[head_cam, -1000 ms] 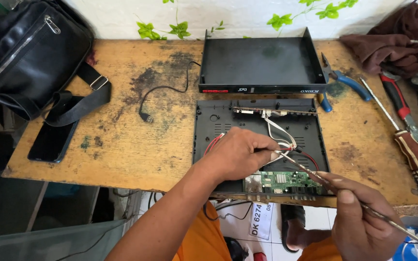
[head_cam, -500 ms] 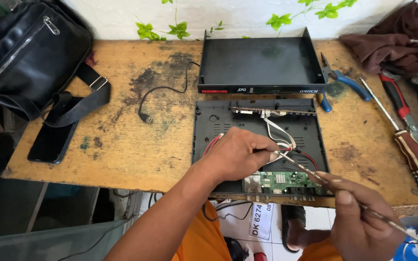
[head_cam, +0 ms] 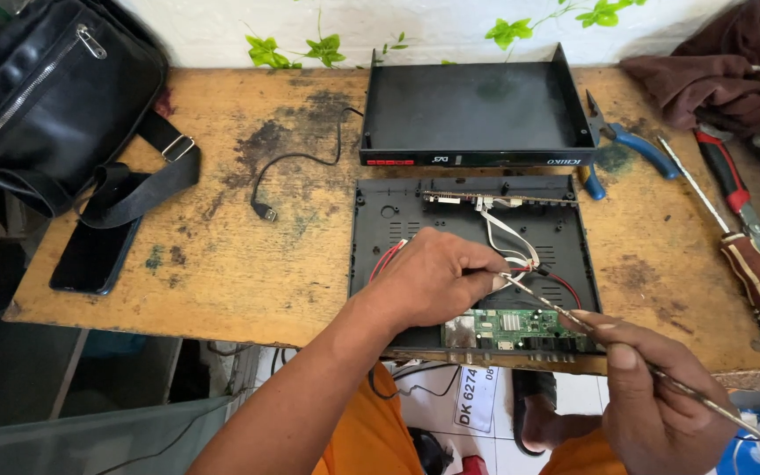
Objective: The person is repairing the internal components of an electronic device by probing the circuit board with a screwdriver and adjusting internal wiring.
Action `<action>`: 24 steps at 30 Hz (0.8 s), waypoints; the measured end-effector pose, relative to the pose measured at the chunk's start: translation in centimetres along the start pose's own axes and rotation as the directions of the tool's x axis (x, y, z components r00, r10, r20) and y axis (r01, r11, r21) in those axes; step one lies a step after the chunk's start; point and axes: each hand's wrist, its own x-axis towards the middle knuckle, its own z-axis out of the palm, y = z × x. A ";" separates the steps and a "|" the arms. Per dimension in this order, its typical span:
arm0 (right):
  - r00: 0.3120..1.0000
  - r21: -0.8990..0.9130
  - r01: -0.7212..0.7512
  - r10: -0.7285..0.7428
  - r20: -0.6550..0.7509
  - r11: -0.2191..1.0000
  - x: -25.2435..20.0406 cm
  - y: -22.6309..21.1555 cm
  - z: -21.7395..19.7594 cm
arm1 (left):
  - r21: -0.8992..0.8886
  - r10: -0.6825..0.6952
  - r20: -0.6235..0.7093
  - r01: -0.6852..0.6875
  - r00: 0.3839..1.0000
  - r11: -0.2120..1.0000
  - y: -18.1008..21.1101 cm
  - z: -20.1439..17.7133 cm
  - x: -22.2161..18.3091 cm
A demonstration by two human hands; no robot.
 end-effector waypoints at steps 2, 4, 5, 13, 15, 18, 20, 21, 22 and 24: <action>1.000 -0.006 0.021 -0.021 0.007 1.000 0.1 0.1 0.0 | 0.001 0.016 -0.007 -0.016 1.000 1.000 -0.2 0.2 0.0; 0.999 -0.011 0.040 -0.040 0.015 0.999 0.2 0.5 0.0 | 0.001 0.031 -0.013 -0.031 0.999 1.000 -0.3 0.2 0.0; 0.999 0.018 0.041 -0.041 0.014 0.999 0.2 0.9 0.0 | 0.003 0.057 -0.030 -0.057 0.998 0.998 -0.4 0.3 -0.1; 0.991 0.106 0.065 -0.052 -0.120 0.992 -0.3 0.3 1.2 | 0.010 0.075 -0.029 -0.075 0.997 0.997 -0.5 0.5 0.0; 0.973 0.190 0.155 -0.116 -0.202 0.969 -0.1 0.3 1.7 | 0.022 0.087 -0.039 -0.086 0.995 0.996 -0.4 0.4 0.1; 0.967 0.298 0.143 -0.069 -0.245 0.944 0.1 1.8 1.9 | 0.045 0.076 -0.045 -0.074 0.996 0.996 0.0 0.4 0.0; 0.962 0.452 0.147 -0.021 -0.271 0.880 0.1 2.8 1.5 | 0.095 0.210 -0.089 -0.202 0.974 0.975 -0.3 0.6 0.0; 0.960 0.596 0.149 0.030 -0.279 0.789 0.1 3.3 1.4 | 0.148 0.336 -0.128 -0.316 0.933 0.937 -0.6 0.7 0.0; 0.960 0.598 0.149 0.031 -0.279 0.788 0.0 3.6 1.3 | 0.151 0.335 -0.127 -0.315 0.934 0.937 -0.4 0.5 -0.1; 0.962 0.524 0.128 0.022 -0.270 0.842 -0.4 4.2 1.1 | 0.382 0.473 -0.205 -0.375 0.857 0.845 -0.2 0.3 -0.5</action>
